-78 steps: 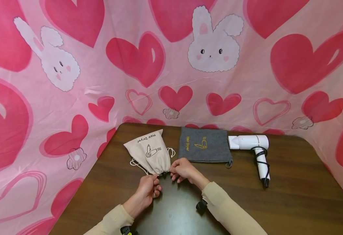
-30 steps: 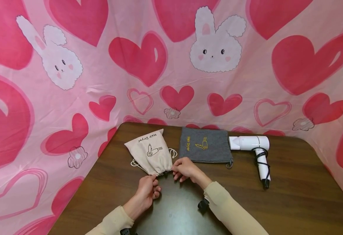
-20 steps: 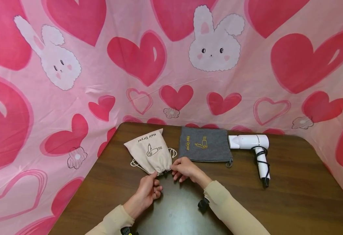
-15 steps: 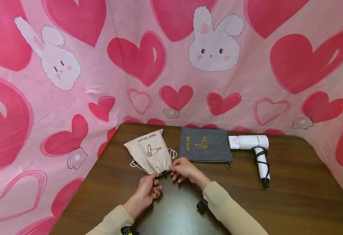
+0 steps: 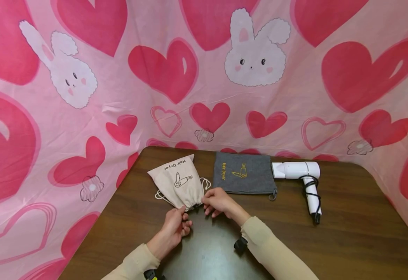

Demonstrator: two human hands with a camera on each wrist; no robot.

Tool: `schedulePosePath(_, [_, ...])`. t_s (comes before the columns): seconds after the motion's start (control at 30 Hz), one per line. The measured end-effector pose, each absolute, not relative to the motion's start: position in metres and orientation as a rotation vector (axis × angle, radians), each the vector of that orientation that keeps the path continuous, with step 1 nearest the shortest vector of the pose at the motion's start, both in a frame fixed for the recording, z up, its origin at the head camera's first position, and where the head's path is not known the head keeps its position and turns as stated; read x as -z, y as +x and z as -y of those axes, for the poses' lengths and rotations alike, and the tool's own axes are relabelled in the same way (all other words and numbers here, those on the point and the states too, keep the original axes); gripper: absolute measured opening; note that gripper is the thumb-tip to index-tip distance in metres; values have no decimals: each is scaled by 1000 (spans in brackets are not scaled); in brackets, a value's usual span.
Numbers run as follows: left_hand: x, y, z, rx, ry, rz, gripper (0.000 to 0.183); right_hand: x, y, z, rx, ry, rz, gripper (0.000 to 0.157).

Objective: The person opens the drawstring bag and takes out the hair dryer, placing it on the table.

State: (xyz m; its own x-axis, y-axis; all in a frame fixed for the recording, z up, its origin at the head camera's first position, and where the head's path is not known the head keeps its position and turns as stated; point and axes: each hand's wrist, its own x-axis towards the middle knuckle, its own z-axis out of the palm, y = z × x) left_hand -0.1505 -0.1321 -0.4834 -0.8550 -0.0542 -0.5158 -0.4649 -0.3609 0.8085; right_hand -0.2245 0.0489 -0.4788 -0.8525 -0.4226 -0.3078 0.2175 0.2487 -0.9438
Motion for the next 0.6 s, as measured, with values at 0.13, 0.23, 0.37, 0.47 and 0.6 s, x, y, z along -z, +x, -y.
schedulePosePath(0.13, [484,-150,132,-2310,-679,-1605,17,478,-225,-50,1648,-179,-2017,13])
schedulePosePath(0.23, [484,-150,132,-2321,-676,-1606,16,478,-224,-50,1648,-173,-2017,13])
schedulePosePath(0.37, [484,-150,132,-2332,-684,-1608,16,477,-223,-51,1654,-164,-2009,12])
schedulePosePath(0.47, [484,-150,132,-2335,-693,-1610,15,477,-224,-51,1662,-163,-1998,12])
schedulePosePath(0.6, [484,-150,132,-2338,-697,-1612,15,477,-224,-51,1659,-164,-1996,13])
